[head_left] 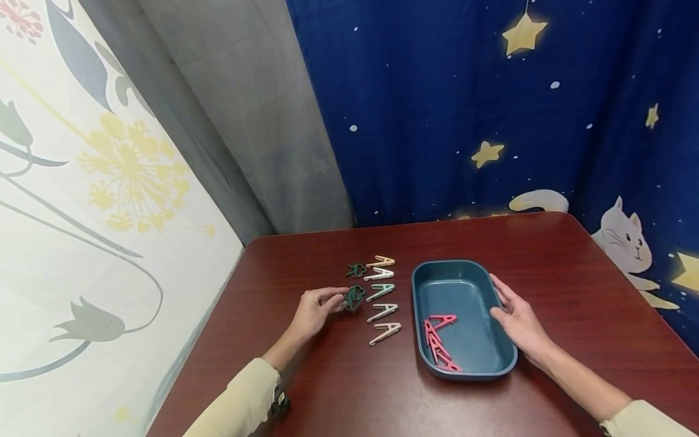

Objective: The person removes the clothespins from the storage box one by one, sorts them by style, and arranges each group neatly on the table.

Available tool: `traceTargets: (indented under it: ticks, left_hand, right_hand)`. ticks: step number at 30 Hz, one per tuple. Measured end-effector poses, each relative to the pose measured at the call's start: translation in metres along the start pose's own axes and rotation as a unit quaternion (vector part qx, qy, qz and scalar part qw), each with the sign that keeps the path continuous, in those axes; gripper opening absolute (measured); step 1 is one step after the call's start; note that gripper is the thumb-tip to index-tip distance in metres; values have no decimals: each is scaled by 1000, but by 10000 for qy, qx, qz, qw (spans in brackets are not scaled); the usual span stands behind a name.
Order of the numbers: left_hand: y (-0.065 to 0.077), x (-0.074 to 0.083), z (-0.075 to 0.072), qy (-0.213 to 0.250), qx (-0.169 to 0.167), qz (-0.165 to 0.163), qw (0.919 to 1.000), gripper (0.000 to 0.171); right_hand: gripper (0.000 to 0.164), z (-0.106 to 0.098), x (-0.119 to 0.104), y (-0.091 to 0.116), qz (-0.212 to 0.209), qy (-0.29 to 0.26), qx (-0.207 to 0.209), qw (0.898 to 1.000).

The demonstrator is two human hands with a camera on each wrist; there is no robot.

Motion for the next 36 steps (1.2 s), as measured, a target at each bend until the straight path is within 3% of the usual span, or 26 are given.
traceTargets:
  ticks: [6, 12, 17, 20, 22, 27, 36]
  left_hand:
    - [5, -16, 2, 525, -101, -343, 9980, 21]
    - [9, -25, 5, 525, -249, -417, 9974, 16]
    - [9, -17, 3, -391, -287, 99, 9988, 11]
    - [9, -11, 1, -1111, -253, 511, 9922, 10]
    - [10, -10, 1, -1355, -277, 624, 9884, 9]
    - [10, -14, 2, -1691, -343, 628, 9830, 7]
    - [12, -16, 1, -1857, -282, 622, 9802, 9]
  right_hand:
    - [75, -1, -1, -1, -66, -31, 2, 10000]
    - [76, 1, 0, -1, -52, -28, -6, 10000]
    - [75, 1, 1, -2, -45, -53, -14, 10000]
    - [75, 0, 0, -2, -59, -49, -8, 10000]
    - [75, 0, 0, -2, -60, -43, -18, 10000]
    - [75, 0, -1, -1, -70, -8, -13, 10000]
    - [74, 1, -1, -1, -63, 29, -14, 10000]
Point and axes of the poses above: each hand's wrist, its own y-axis away from the middle knuckle, its own z-axis out of the palm, x = y × z, the point moved 10 cm from there along -y, towards the middle knuckle, and after that the axes turned 7 degrees about -y, right-handed, at the moved point
